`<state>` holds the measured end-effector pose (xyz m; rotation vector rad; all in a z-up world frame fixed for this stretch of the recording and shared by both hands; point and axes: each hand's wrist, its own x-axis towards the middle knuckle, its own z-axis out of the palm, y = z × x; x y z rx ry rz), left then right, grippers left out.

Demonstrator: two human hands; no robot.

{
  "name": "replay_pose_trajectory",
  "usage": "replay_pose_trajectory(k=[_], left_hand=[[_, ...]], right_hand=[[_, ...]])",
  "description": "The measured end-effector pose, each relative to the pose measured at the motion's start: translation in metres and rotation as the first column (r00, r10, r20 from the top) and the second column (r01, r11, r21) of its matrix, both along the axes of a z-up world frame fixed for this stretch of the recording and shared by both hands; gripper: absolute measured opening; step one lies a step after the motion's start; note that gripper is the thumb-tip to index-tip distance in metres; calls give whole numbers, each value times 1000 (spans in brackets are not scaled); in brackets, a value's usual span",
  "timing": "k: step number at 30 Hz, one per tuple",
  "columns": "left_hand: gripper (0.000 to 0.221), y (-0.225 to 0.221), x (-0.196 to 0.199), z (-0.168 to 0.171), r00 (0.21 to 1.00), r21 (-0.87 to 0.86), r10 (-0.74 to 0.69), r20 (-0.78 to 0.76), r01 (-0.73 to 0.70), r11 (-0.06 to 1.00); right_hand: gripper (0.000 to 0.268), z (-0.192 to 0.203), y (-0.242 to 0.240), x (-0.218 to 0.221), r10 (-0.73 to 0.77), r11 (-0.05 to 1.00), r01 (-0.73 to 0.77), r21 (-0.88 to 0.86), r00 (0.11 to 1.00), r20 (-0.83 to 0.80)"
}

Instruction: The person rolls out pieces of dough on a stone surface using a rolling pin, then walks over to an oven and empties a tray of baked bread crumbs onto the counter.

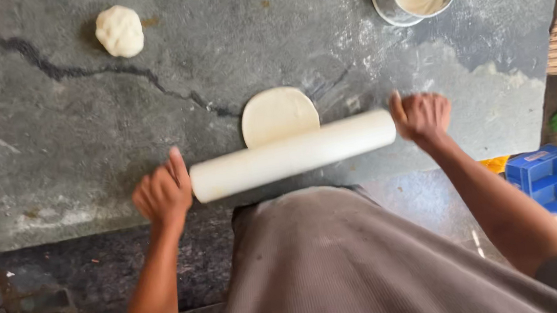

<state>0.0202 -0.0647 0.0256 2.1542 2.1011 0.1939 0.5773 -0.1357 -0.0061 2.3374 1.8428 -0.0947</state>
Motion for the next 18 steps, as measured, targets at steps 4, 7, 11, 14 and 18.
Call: replay_pose_trajectory(k=[4,7,11,14,18], left_hand=[[77,19,4,-7,999,-110,26,-37,-30,993],[78,76,1,-22,1000,-10,9,0,-9,1000],[77,135,8,-47,986,497,-97,-136,152,854],[77,154,3,-36,991,432,-91,-96,124,893],[80,49,0,-26,1000,154,-23,21,19,988]], right_hand=[[69,-2,27,-4,-123,986,101,-134,979,-163],[65,-12,74,8,-61,998,61,-5,995,-83],[43,-28,112,22,288,822,-412,392,896,338],[57,-24,127,15,-30,987,30,156,1000,-1],[61,-19,33,1,-115,991,108,-74,989,-96]])
